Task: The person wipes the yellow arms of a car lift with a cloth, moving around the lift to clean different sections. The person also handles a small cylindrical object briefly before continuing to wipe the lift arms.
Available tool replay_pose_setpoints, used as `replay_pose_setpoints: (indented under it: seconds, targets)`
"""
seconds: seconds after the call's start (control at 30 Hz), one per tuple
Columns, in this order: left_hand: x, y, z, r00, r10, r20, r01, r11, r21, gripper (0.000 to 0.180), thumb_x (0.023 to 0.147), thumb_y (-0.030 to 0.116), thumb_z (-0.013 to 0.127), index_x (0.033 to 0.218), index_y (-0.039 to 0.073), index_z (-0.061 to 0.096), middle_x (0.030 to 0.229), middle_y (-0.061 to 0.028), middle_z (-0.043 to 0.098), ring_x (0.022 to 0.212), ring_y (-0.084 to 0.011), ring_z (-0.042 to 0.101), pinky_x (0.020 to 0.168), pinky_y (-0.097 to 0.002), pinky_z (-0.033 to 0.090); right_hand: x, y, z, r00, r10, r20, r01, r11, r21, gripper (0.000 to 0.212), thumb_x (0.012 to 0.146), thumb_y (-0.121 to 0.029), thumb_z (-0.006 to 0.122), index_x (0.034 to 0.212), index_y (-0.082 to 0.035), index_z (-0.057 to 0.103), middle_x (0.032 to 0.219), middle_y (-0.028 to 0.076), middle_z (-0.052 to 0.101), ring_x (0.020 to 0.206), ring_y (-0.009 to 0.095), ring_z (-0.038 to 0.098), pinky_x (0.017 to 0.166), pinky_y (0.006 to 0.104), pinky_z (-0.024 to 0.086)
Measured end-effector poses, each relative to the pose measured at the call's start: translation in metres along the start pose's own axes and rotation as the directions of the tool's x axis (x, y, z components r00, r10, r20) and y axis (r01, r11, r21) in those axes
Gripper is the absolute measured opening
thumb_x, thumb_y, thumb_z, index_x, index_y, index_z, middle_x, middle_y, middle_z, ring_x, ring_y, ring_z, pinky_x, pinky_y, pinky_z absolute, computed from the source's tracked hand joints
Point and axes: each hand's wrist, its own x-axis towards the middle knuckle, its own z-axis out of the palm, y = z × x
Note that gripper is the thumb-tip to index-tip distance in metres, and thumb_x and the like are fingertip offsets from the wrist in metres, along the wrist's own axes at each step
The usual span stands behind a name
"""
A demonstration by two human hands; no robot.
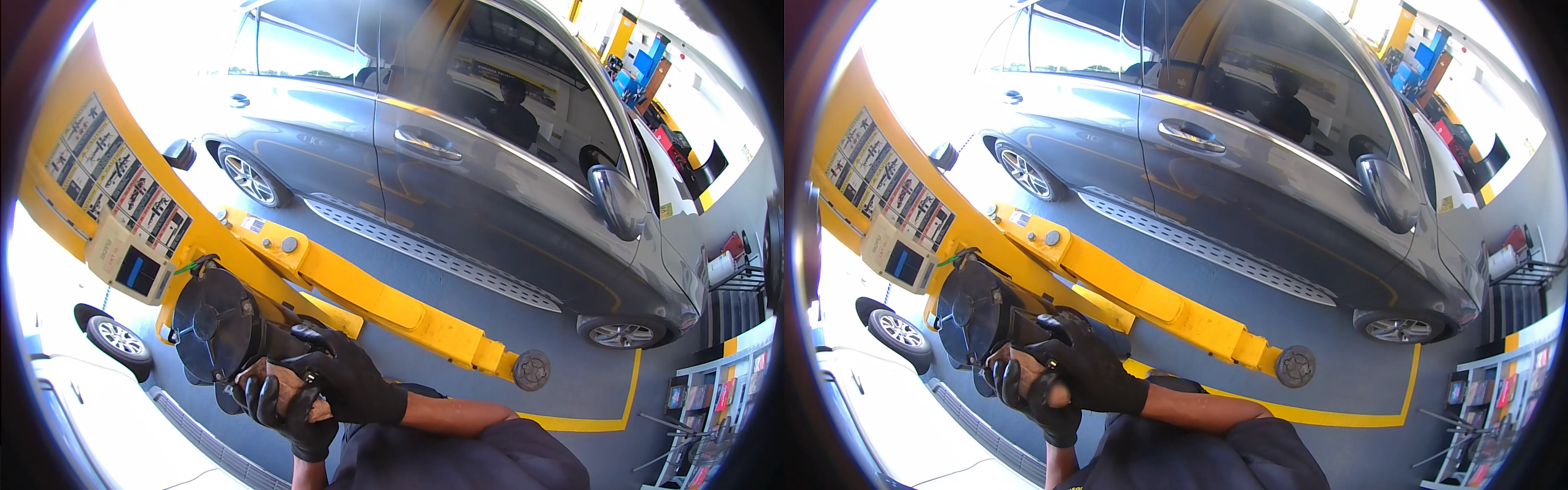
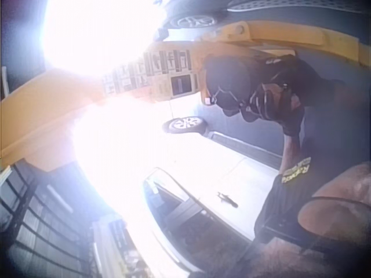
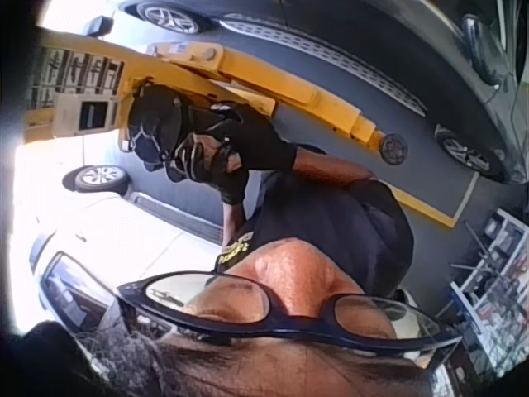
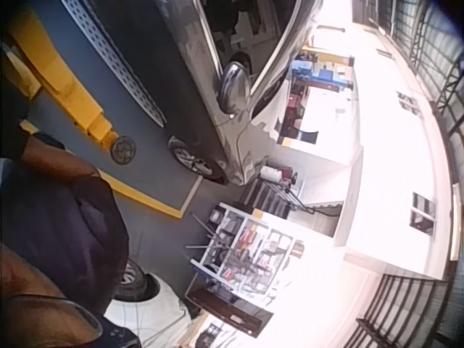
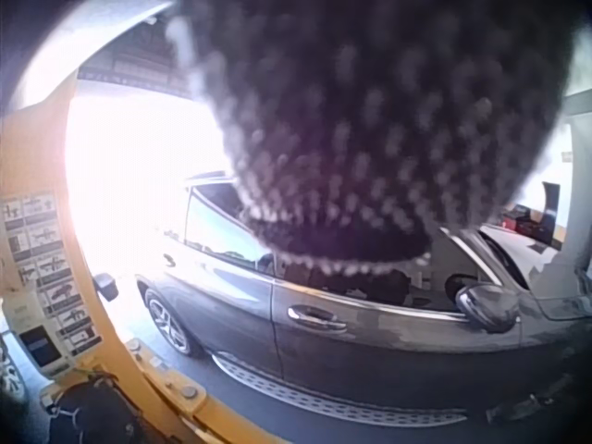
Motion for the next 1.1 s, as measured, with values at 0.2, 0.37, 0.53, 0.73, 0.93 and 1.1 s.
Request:
replay_pose_setpoints:
  seconds: [0.2, 0.37, 0.53, 0.73, 0.93, 1.1]
  targets:
    - [-0.006, -0.005, 0.004, 1.000, -0.002, -0.023, 0.002, 1.000, -0.002, 0.041, 0.081, 0.001, 0.089, 0.113, 0.020, 0.071, 0.156, -0.0131, 0.048, 0.157, -0.0438, 0.037, 0.131, -0.0606, 0.028, -0.001, 0.002, 0.002, 1.000, 0.015, 0.004, -0.015, 1.000, 0.021, 0.068, 0.085, -0.038, 0.094, 0.141, -0.014, 0.066, 0.152, 0.026, 0.061, 0.140, 0.048, 0.059, 0.116, 0.0546, 0.049]
    - [-0.003, -0.003, 0.001, 1.000, 0.012, -0.010, -0.012, 1.000, -0.004, 0.042, 0.083, 0.002, 0.088, 0.116, 0.020, 0.069, 0.157, -0.0148, 0.047, 0.157, -0.0452, 0.037, 0.130, -0.0606, 0.030, 0.000, 0.002, 0.001, 1.000, 0.010, 0.002, -0.010, 1.000, 0.024, 0.066, 0.086, -0.037, 0.093, 0.142, -0.014, 0.066, 0.151, 0.026, 0.061, 0.139, 0.048, 0.060, 0.116, 0.0554, 0.049]
    - [-0.008, -0.005, 0.005, 0.999, -0.022, -0.029, 0.022, 1.000, 0.002, 0.033, 0.087, 0.018, 0.086, 0.114, 0.028, 0.070, 0.148, -0.0108, 0.049, 0.153, -0.0479, 0.039, 0.127, -0.0707, 0.027, 0.001, 0.001, 0.000, 1.000, -0.013, -0.022, 0.013, 1.000, 0.000, 0.067, 0.086, -0.037, 0.092, 0.143, -0.012, 0.067, 0.150, 0.026, 0.062, 0.138, 0.047, 0.060, 0.116, 0.0564, 0.049]
    - [-0.011, -0.008, 0.007, 0.999, -0.026, -0.038, 0.026, 1.000, 0.002, 0.034, 0.086, 0.018, 0.086, 0.114, 0.029, 0.069, 0.148, -0.0107, 0.049, 0.154, -0.0479, 0.038, 0.127, -0.0715, 0.026, 0.002, -0.003, -0.001, 1.000, 0.005, -0.003, -0.005, 1.000, -0.001, 0.067, 0.086, -0.039, 0.092, 0.142, -0.012, 0.066, 0.151, 0.026, 0.061, 0.139, 0.047, 0.060, 0.116, 0.0559, 0.049]
    - [-0.007, -0.006, 0.003, 1.000, 0.004, -0.004, -0.004, 1.000, 0.007, 0.048, 0.081, 0.002, 0.089, 0.119, 0.021, 0.068, 0.156, -0.0146, 0.046, 0.157, -0.0436, 0.036, 0.129, -0.0610, 0.030, 0.000, 0.000, 0.000, 1.000, 0.017, 0.005, -0.017, 1.000, 0.014, 0.067, 0.086, -0.039, 0.093, 0.142, -0.014, 0.066, 0.151, 0.026, 0.061, 0.138, 0.047, 0.060, 0.115, 0.0549, 0.049]
    - [-0.012, -0.009, 0.006, 0.999, -0.025, -0.029, 0.025, 0.999, 0.023, 0.033, 0.085, 0.019, 0.086, 0.113, 0.030, 0.072, 0.148, -0.0096, 0.049, 0.154, -0.0469, 0.039, 0.128, -0.0702, 0.026, -0.001, -0.001, 0.000, 1.000, 0.019, 0.005, -0.019, 1.000, 0.001, 0.066, 0.087, -0.038, 0.092, 0.143, -0.014, 0.066, 0.151, 0.026, 0.061, 0.138, 0.046, 0.060, 0.114, 0.0548, 0.049]
